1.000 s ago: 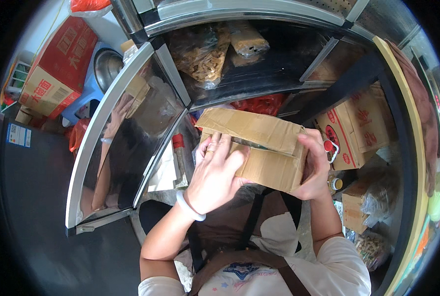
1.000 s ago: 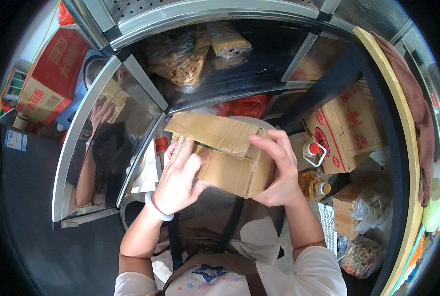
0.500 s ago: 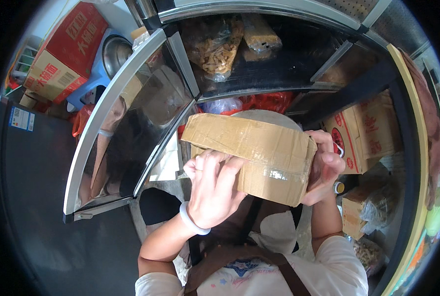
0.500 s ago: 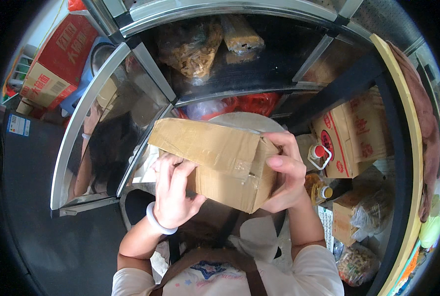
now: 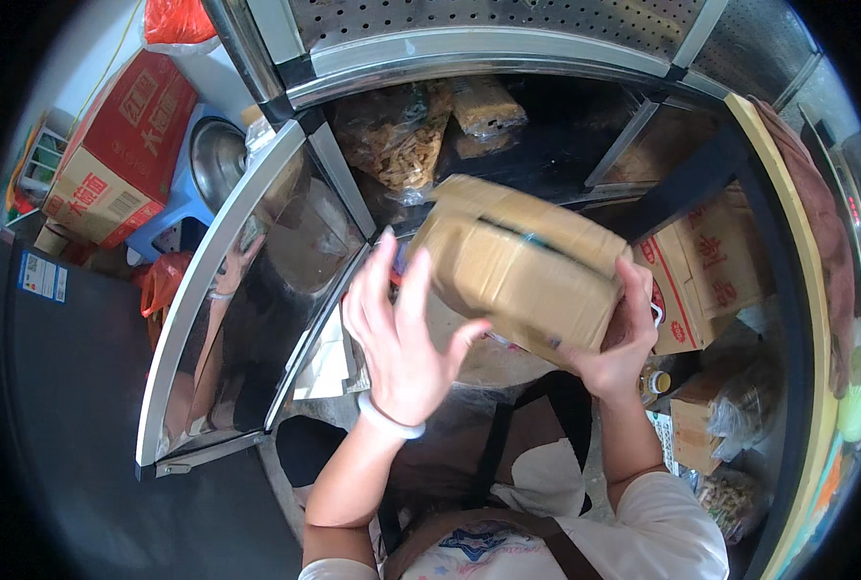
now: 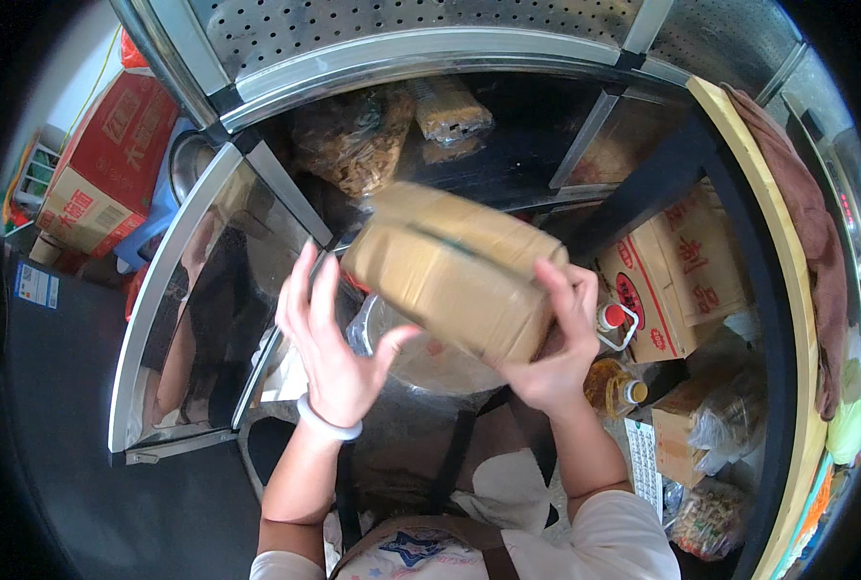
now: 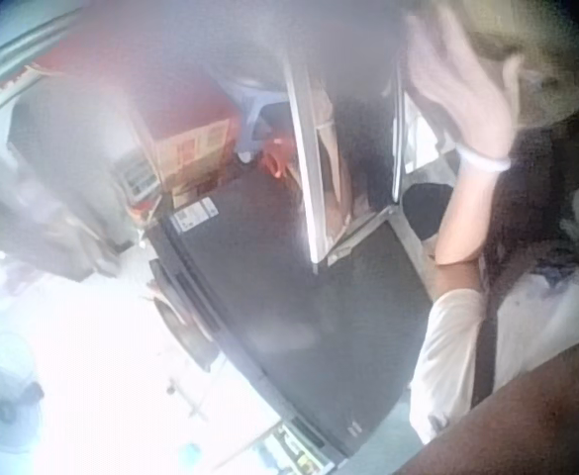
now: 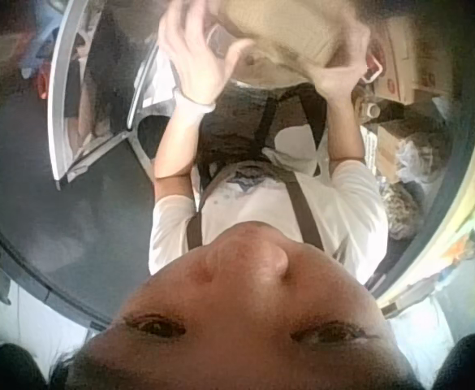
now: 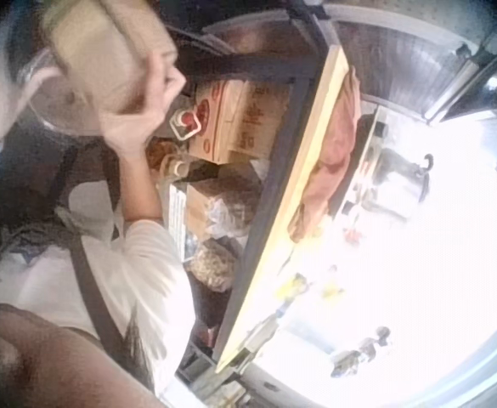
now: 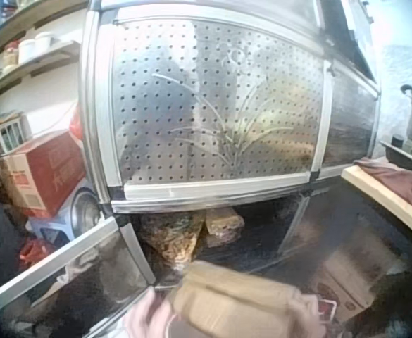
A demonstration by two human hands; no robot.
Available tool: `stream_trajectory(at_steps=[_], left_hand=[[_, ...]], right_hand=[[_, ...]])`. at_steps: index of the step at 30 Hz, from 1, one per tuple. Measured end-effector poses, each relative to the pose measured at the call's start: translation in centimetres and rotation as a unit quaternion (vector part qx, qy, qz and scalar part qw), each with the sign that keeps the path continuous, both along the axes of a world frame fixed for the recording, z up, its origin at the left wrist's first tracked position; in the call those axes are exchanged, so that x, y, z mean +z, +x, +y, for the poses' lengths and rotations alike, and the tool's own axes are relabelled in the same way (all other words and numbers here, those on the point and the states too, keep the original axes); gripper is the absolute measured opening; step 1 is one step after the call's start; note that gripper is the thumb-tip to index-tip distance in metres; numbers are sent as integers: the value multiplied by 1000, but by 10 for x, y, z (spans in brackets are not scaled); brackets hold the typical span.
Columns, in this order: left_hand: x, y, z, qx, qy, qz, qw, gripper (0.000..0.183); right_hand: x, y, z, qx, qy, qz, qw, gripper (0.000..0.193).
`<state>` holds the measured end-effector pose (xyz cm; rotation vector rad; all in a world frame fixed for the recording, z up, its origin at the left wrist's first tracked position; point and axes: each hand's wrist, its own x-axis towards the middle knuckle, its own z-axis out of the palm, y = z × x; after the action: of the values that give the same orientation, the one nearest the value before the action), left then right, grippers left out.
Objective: The person removes a package from a cabinet, opens a plastic bag of food using scissors, and organizes various frozen food items inside a chest freezer. They then handle skewered food items on a tray and place them into a large pot of simmering broth.
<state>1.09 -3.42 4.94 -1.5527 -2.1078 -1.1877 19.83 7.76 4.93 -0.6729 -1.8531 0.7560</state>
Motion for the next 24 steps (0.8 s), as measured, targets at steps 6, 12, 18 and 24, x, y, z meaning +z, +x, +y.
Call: stream_trajectory(at_steps=[6, 12, 18, 24], left_hand=[[-92, -31, 38, -7, -164, 8, 986, 49], [-135, -44, 123, 58, -240, 192, 950, 46], [-122, -52, 156, 18, -329, 137, 934, 30], [-122, -63, 145, 15, -267, 166, 949, 19]], right_hand=[[-24, -45, 24, -185, 103, 86, 974, 64], [-30, -114, 127, -278, 297, 21, 913, 64], [-44, -156, 271, -424, 187, -90, 882, 69], [-55, -157, 372, -413, -28, -276, 868, 94]])
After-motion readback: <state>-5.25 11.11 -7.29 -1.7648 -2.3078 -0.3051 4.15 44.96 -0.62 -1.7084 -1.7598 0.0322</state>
